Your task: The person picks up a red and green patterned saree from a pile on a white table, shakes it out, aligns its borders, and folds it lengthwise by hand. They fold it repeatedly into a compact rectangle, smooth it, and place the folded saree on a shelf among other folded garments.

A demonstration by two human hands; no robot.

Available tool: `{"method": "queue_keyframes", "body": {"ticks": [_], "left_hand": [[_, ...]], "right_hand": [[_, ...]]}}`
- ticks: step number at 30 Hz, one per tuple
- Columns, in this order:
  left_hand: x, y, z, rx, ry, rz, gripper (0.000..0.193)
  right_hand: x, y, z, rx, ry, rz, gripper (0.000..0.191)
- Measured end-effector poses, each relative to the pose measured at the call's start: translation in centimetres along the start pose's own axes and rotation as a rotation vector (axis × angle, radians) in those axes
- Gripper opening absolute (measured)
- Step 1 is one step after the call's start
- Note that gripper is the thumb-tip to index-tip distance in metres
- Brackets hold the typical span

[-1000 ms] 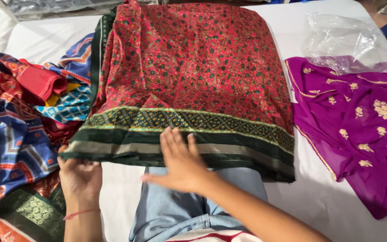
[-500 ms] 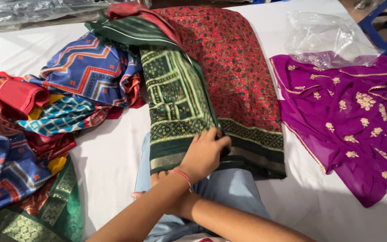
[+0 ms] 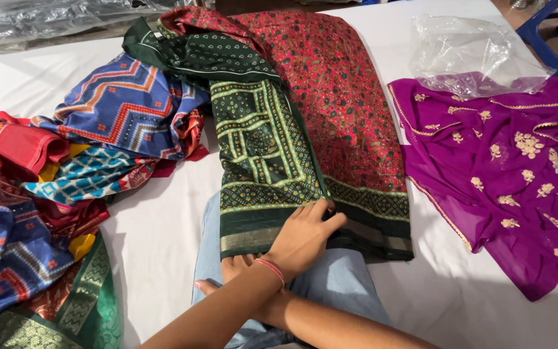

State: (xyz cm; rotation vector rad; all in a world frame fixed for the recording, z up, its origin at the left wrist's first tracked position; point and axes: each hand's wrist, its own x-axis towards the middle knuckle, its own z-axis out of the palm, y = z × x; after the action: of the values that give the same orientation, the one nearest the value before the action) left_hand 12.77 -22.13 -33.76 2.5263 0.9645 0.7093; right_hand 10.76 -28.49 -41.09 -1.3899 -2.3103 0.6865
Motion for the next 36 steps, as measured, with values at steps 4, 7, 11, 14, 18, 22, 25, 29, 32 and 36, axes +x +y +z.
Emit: {"method": "queue_keyframes", "body": {"ticks": [4,7,11,14,18,22,25,29,32,36], "left_hand": [[0.4,0.4,0.7,0.055,-0.048,-0.011,0.038],[0.8,0.5,1.1,0.011,-0.028,-0.056,0.04],[0.7,0.4,1.0,0.01,-0.175,-0.089,0.033],[-0.1,0.5,0.9,0.014,-0.1,0.032,0.041],[-1.3,0.7,1.2,-0.027,-0.071,0.042,0.055],[-1.6,0.5,1.4,-0.025,-0.102,0.035,0.059],[-1.6,0.3,1.7,-0.003,-0.125,0.048,0.063],[-1.3,0.6,2.6,0.111,-0.175,0.054,0.073],[-1.1,1.1,3.5,0.154,-0.182,0.056,0.08],[-0.9,1.6,3.8,0.202,-0.188,0.065,0.081]], "right_hand": [[-0.4,-0.9,-1.4,-0.028,-0.072,0.025,0.076],[-1.2,-1.1,-2.8,-0.065,-0.094,-0.058,0.073],[-4.6,1.0,-8.2,-0.332,0.195,-0.488,0.075],[-9.8,6.4,-15.6,0.349,-0.661,0.133,0.067],[-14.3,14.2,-19.5,0.843,-0.049,0.566,0.082],[-16.3,18.6,-14.0,1.101,-0.174,1.084,0.104],[-14.6,21.3,-10.1,1.455,0.08,1.137,0.112],[-10.6,25.5,-8.3,2.007,0.824,0.999,0.07],[-9.1,29.8,-10.3,1.587,0.954,1.302,0.05],[-4.2,33.3,-15.8,1.695,1.358,0.828,0.041]]}}
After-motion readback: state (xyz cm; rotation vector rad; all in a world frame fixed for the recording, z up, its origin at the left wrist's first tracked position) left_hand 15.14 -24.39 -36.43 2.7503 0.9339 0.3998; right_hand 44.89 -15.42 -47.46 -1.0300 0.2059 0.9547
